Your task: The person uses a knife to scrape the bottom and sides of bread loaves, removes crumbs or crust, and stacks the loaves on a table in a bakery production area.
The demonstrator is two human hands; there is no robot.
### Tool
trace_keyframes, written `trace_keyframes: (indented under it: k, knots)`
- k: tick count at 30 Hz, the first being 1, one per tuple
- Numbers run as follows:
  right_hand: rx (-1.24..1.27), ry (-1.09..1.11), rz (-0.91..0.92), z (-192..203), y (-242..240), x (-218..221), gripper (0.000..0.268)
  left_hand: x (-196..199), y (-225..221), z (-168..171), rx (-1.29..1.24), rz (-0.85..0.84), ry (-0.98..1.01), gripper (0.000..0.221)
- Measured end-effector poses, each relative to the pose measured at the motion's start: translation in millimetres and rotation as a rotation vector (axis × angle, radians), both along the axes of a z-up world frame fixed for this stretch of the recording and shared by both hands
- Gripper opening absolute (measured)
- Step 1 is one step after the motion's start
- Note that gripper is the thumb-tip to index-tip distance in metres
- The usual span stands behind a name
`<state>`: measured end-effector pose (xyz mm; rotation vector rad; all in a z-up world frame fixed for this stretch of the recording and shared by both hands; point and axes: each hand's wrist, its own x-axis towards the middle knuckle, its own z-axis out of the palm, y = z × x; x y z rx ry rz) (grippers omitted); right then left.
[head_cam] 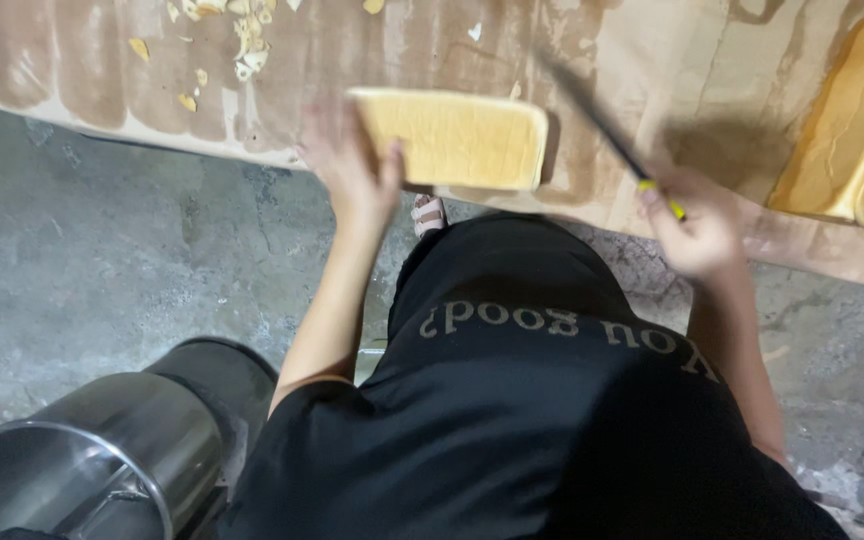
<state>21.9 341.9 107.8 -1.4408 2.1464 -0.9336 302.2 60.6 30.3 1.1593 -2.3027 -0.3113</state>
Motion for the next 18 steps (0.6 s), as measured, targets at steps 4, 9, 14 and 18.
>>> trace_keyframes:
  k: [4, 9, 14, 18]
  knots:
    - [0.098, -0.352, -0.118, 11.7, 3.7, 17.4, 0.037, -5.5, 29.4, 8.9, 0.13, -0.482, 0.043, 0.065]
    - [0.195, -0.163, -0.008, 24.1, 0.3, 26.2, 0.037, -8.6, 38.9, 26.9, 0.213, -0.555, -0.019, 0.069]
    - [0.254, -0.078, 0.026, 37.3, -3.5, 28.9, 0.039, -0.9, 49.1, 28.6, 0.191, -0.558, -0.055, 0.066]
    - [0.242, -0.041, 0.032, 49.7, -9.4, 33.4, 0.039, -4.4, 48.9, 30.2, 0.2, -0.547, -0.062, 0.068]
